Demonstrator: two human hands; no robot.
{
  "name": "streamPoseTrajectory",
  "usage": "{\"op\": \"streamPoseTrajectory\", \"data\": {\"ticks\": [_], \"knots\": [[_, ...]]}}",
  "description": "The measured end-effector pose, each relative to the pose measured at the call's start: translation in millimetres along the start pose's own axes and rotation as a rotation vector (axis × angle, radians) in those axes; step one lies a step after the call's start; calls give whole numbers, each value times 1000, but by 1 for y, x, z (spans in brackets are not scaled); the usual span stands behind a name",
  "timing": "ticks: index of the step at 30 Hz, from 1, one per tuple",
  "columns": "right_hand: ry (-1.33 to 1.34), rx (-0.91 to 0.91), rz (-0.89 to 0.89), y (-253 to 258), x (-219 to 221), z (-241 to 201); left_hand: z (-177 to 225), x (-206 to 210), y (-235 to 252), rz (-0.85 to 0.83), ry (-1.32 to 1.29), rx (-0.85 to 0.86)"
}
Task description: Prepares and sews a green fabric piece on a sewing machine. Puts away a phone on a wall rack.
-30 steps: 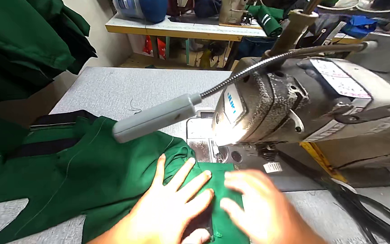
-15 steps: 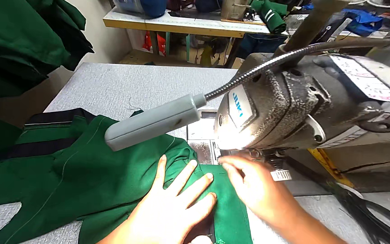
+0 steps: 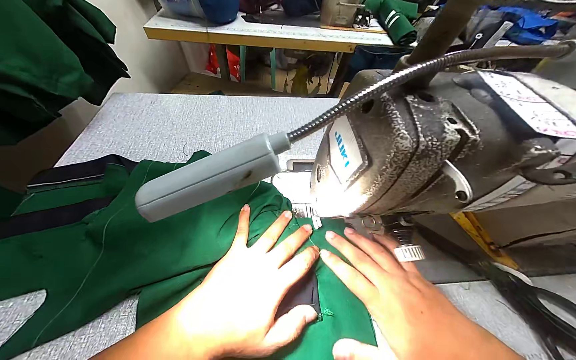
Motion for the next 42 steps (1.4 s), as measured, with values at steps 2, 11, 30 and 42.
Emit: {"op": "streamPoseTrajectory", "data": {"ticks": [2, 11, 30, 42], "knots": [[-9, 3, -6, 0, 1, 2, -1, 1, 1, -21, -3, -6], [-390, 285, 275, -5, -46, 67, -4, 3, 5, -23, 3, -8], [285, 404, 272, 20, -27, 13, -4, 2, 5, 1, -15, -2], [-219, 298, 319, 13, -42, 66, -8, 5, 9, -64, -22, 0]]}}
Point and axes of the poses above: each hand's wrist, its own y-axis towards the middle knuckle, its own x-axis out of the palm, z = x × y, the point moved 9 cm from there along y, towards the middle knuckle, and after that the axes turned 9 degrees about z, right-handed, at the moved point
